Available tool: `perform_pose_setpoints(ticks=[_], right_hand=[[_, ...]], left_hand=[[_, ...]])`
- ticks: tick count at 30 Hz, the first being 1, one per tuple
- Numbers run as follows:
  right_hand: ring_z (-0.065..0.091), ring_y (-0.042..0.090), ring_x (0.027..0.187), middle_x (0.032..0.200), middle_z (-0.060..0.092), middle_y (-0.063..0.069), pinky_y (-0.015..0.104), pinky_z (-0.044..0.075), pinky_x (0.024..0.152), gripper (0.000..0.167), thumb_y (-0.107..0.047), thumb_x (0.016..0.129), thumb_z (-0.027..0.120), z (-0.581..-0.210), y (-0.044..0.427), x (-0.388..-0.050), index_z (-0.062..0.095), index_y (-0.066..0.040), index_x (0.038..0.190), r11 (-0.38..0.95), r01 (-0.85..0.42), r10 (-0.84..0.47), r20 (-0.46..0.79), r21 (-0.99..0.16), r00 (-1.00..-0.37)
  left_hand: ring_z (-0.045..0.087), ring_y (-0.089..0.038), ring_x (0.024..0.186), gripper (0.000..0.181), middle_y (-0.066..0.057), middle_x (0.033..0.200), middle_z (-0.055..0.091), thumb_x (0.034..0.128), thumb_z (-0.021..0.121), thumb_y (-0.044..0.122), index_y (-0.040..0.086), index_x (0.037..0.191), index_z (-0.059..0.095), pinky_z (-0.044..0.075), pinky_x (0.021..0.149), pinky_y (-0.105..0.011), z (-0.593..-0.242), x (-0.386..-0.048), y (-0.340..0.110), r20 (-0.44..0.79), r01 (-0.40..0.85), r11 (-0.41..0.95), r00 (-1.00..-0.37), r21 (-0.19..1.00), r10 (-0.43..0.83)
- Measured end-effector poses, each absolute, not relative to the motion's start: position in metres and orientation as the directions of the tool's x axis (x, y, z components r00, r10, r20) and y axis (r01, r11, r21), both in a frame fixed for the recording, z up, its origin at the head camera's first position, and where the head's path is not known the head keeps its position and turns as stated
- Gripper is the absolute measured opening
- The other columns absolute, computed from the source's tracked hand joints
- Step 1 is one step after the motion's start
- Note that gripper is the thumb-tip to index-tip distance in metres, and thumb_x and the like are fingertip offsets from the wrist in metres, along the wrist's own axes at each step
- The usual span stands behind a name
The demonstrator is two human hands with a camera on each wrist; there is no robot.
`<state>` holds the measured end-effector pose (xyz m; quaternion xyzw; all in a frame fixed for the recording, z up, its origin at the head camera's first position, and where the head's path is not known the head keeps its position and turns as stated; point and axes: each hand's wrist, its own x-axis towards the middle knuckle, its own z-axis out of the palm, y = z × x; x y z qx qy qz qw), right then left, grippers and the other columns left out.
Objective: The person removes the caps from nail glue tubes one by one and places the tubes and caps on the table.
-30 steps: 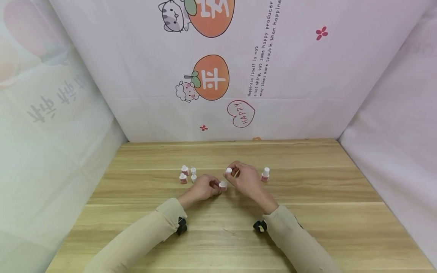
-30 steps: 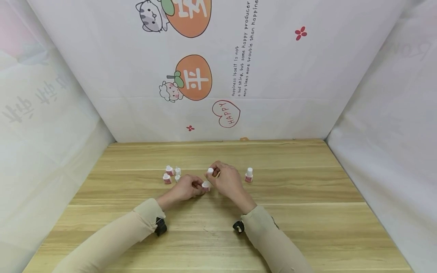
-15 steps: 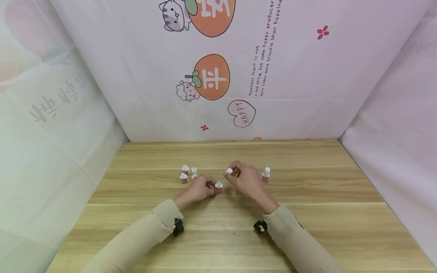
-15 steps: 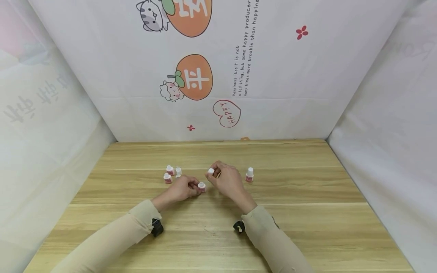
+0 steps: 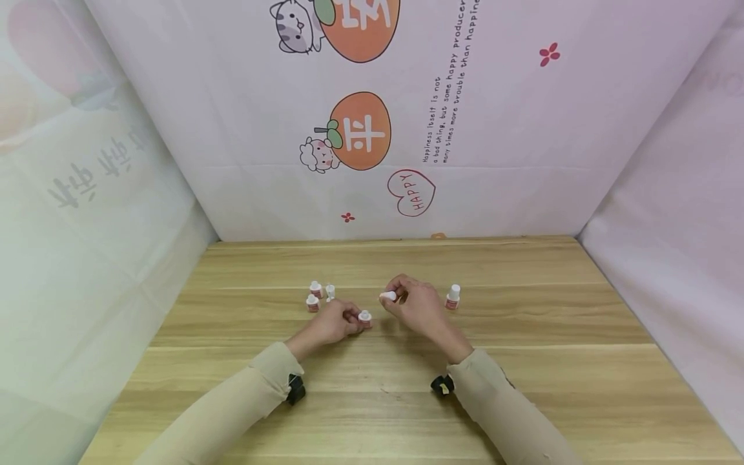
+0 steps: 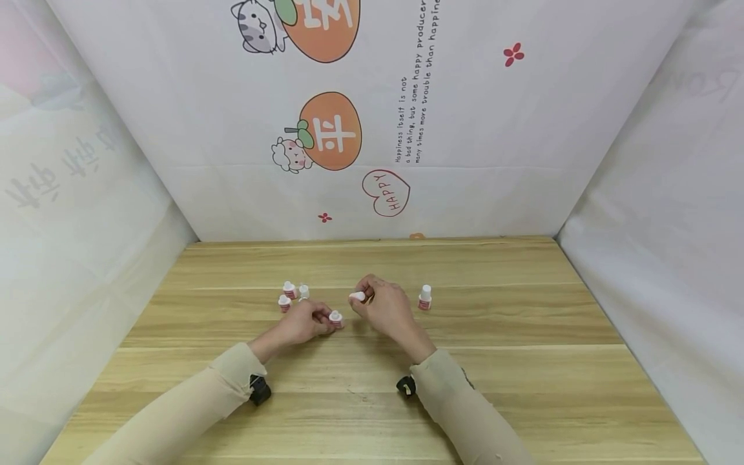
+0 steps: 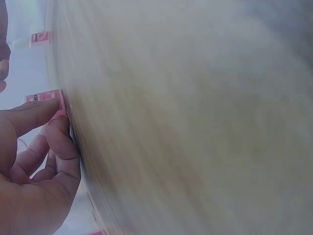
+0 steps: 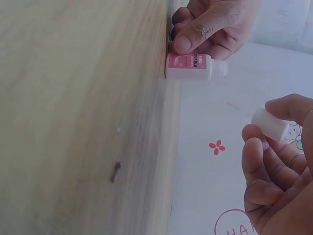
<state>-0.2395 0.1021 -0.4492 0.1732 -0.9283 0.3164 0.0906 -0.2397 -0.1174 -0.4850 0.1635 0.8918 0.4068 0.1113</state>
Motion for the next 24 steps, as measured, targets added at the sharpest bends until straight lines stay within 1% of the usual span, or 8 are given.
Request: perform_pose_setpoints(ticks=[9, 13, 17, 24], right_hand=[[0.054, 0.007, 0.072, 0.081, 0.065, -0.007, 0.027, 0.045, 0.069, 0.018, -0.032, 0.086, 0.076, -0.451, 0.100, -0.240, 0.065, -0.020, 0.093, 0.747, -0.346, -0.262, 0.227, -0.568, -0.938], [0.054, 0.008, 0.070, 0.080, 0.065, -0.006, 0.026, 0.044, 0.067, 0.018, -0.032, 0.087, 0.074, -0.450, 0.098, -0.240, 0.068, -0.019, 0.099, 0.748, -0.353, -0.282, 0.213, -0.562, -0.935], [0.052, 0.008, 0.067, 0.075, 0.064, -0.006, 0.026, 0.043, 0.064, 0.019, -0.032, 0.089, 0.069, -0.451, 0.097, -0.240, 0.073, -0.020, 0.103, 0.751, -0.382, -0.312, 0.220, -0.538, -0.924], [0.050, 0.008, 0.066, 0.074, 0.063, -0.007, 0.027, 0.042, 0.065, 0.014, -0.031, 0.090, 0.067, -0.452, 0.095, -0.239, 0.072, -0.021, 0.099, 0.762, -0.391, -0.325, 0.219, -0.517, -0.920]], left_hand=[[0.060, -0.005, 0.069, 0.012, -0.007, 0.082, 0.075, 0.0806, 0.075, 0.001, 0.002, 0.092, 0.074, 0.049, 0.062, -0.020, -0.488, -0.238, -0.125, -0.035, 0.226, 0.643, -0.930, 0.732, 0.367], [0.059, -0.005, 0.068, 0.012, -0.006, 0.080, 0.074, 0.0795, 0.077, 0.002, 0.003, 0.092, 0.074, 0.049, 0.062, -0.020, -0.487, -0.238, -0.129, -0.035, 0.219, 0.664, -0.937, 0.715, 0.348], [0.059, -0.006, 0.069, 0.014, -0.005, 0.079, 0.073, 0.0788, 0.077, 0.003, 0.002, 0.092, 0.074, 0.049, 0.063, -0.019, -0.487, -0.238, -0.133, -0.023, 0.231, 0.677, -0.939, 0.699, 0.344], [0.059, -0.007, 0.070, 0.012, -0.006, 0.080, 0.072, 0.0798, 0.076, 0.003, 0.001, 0.091, 0.073, 0.049, 0.063, -0.020, -0.487, -0.235, -0.143, -0.018, 0.235, 0.668, -0.937, 0.706, 0.349]])
